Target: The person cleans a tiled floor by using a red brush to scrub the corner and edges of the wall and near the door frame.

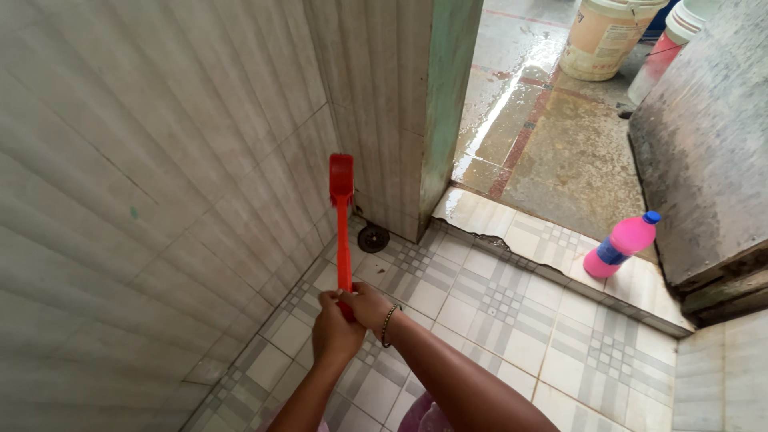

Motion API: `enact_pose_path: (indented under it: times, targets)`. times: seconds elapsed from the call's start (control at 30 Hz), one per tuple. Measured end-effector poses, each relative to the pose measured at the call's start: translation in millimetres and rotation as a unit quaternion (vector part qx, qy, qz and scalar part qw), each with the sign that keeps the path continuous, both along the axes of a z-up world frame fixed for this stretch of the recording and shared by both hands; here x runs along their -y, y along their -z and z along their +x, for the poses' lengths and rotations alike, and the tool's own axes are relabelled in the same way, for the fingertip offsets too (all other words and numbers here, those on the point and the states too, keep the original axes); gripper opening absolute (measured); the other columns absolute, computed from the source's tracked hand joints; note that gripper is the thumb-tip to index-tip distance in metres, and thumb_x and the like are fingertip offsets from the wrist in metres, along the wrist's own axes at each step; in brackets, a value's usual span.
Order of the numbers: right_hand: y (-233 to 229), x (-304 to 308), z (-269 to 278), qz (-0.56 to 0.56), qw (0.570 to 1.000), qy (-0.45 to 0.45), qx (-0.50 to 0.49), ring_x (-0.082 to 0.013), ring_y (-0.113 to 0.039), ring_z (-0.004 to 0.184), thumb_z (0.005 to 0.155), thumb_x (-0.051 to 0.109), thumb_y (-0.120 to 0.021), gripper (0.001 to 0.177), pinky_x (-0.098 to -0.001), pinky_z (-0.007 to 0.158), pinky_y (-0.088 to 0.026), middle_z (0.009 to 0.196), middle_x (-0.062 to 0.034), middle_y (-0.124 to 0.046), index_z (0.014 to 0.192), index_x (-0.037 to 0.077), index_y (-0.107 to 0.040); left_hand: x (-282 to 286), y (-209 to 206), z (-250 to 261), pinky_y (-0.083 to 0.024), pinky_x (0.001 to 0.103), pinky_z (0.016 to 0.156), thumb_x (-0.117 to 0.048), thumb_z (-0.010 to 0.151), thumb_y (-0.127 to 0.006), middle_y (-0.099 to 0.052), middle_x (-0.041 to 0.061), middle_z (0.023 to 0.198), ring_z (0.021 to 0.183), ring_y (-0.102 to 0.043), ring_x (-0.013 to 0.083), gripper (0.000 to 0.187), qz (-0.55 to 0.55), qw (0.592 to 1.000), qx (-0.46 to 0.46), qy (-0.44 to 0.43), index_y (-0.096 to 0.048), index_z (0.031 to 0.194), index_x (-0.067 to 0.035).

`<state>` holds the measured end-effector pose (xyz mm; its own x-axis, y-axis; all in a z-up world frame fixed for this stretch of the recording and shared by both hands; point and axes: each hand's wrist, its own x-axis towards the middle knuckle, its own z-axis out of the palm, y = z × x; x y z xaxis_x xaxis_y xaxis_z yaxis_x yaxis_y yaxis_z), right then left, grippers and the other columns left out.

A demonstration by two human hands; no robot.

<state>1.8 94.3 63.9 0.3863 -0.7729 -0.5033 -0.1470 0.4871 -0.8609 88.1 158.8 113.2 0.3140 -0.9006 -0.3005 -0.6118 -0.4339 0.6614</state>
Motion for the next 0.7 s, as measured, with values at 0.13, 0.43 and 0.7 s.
enact_pose_path:
  times: [0.13, 0.43, 0.7]
  targets:
    - [-1.5, -3.4, 30.8, 0.034, 0.988, 0.053, 0.139, -0.0252, -0.071, 0.106, 0.103, 0.022, -0.058, 0.051, -0.0366, 0.092, -0.062, 0.124, -0.0222, -0.069, 0.142, -0.01, -0.047, -18.0, -15.3, 34.0, -0.058, 0.043, 0.085, -0.028, 0.086, -0.071, -0.072, 0.015, 0.112, 0.1, -0.074, 0.0318, 0.07, -0.001, 0.999, -0.028, 0.017, -0.034, 0.142, -0.01]
    - [42.1, 26.3, 118.9, 0.234, 0.916, 0.252, 0.207, -0.0213, -0.065, 0.084, 0.108, 0.022, -0.044, 0.032, -0.0363, 0.074, -0.065, 0.102, -0.0114, -0.061, 0.132, -0.001, -0.047, 0.2, 30.0, 177.4, -0.053, 0.044, 0.097, -0.039, 0.088, -0.075, -0.069, 0.016, 0.119, 0.112, -0.067, 0.0301, 0.068, -0.09, 0.994, -0.044, -0.039, -0.049, 0.14, -0.003]
    - [130.5, -17.8, 246.5, 0.231, 0.939, 0.145, 0.208, -0.014, -0.06, 0.066, 0.11, 0.032, -0.049, 0.028, -0.0277, 0.054, -0.054, 0.082, -0.0032, -0.063, 0.105, 0.007, -0.06, -0.9, 36.0, 245.9, -0.053, 0.044, 0.094, -0.03, 0.089, -0.073, -0.067, 0.02, 0.119, 0.111, -0.066, 0.0335, 0.059, -0.136, 0.984, -0.026, -0.112, -0.052, 0.135, 0.001]
